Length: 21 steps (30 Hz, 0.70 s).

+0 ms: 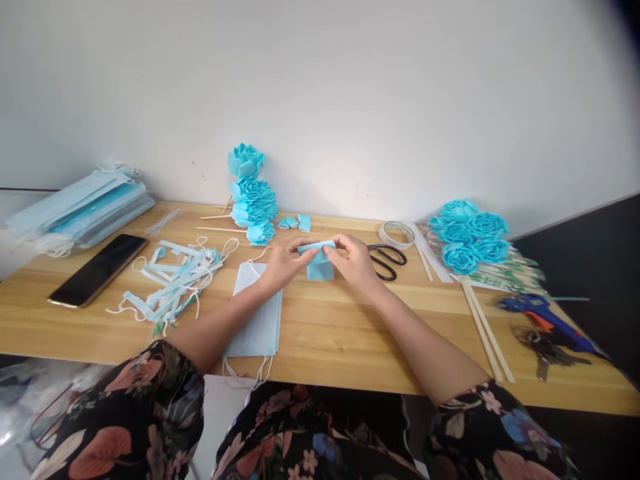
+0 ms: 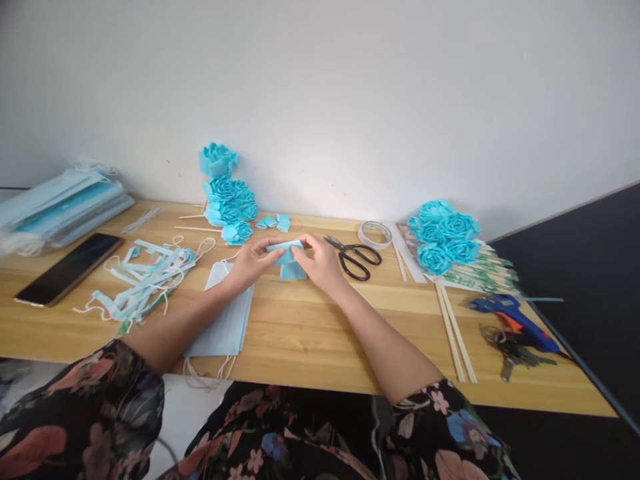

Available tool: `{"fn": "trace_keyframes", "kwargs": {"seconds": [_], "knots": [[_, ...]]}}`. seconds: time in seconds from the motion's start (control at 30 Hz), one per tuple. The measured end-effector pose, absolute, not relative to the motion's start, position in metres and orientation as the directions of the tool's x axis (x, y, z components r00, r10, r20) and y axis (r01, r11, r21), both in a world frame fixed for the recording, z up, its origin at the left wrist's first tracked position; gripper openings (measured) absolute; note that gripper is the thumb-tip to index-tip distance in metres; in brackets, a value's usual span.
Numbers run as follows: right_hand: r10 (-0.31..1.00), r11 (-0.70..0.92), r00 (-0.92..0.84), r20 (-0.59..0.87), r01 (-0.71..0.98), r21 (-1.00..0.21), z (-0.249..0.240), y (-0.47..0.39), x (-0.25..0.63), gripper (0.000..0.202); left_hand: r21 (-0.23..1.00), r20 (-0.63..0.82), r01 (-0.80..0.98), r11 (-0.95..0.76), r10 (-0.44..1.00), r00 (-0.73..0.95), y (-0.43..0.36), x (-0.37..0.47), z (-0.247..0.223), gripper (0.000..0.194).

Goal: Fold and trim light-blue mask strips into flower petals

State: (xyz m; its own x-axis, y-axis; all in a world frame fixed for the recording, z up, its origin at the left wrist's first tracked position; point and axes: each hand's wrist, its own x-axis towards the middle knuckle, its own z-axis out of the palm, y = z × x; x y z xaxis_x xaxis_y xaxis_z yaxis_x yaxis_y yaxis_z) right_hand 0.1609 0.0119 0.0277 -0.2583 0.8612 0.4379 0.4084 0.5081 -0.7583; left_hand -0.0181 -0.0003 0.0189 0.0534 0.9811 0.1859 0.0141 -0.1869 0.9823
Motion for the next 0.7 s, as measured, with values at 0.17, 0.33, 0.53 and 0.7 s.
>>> {"fn": "trace_keyframes", "kwargs": {"seconds": [0.17, 0.33, 0.53, 0.7], "knots": [[0.809, 0.586, -0.324, 0.491, 0.521, -0.621, 0.027, 0.008, 0.157, 0.007, 0.931, 0.321, 0.163, -0.327, 0.945, 0.065, -0.004, -0.020, 0.026, 0.005], [0.840, 0.543, -0.331, 0.430, 0.512, -0.665, 0.028, 0.009, 0.158, 0.007, 0.948, 0.308, 0.073, -0.311, 0.950, 0.051, 0.001, -0.021, 0.018, 0.012], [0.866, 0.499, -0.303, 0.397, 0.475, -0.725, 0.030, 0.016, 0.167, 0.011, 0.961, 0.141, -0.237, -0.141, 0.990, -0.015, 0.008, -0.022, 0.016, 0.022], [0.880, 0.475, -0.253, 0.403, 0.479, -0.738, 0.030, 0.019, 0.171, 0.011, 0.967, 0.143, -0.208, -0.150, 0.989, -0.047, 0.009, -0.025, 0.020, 0.020]]}}
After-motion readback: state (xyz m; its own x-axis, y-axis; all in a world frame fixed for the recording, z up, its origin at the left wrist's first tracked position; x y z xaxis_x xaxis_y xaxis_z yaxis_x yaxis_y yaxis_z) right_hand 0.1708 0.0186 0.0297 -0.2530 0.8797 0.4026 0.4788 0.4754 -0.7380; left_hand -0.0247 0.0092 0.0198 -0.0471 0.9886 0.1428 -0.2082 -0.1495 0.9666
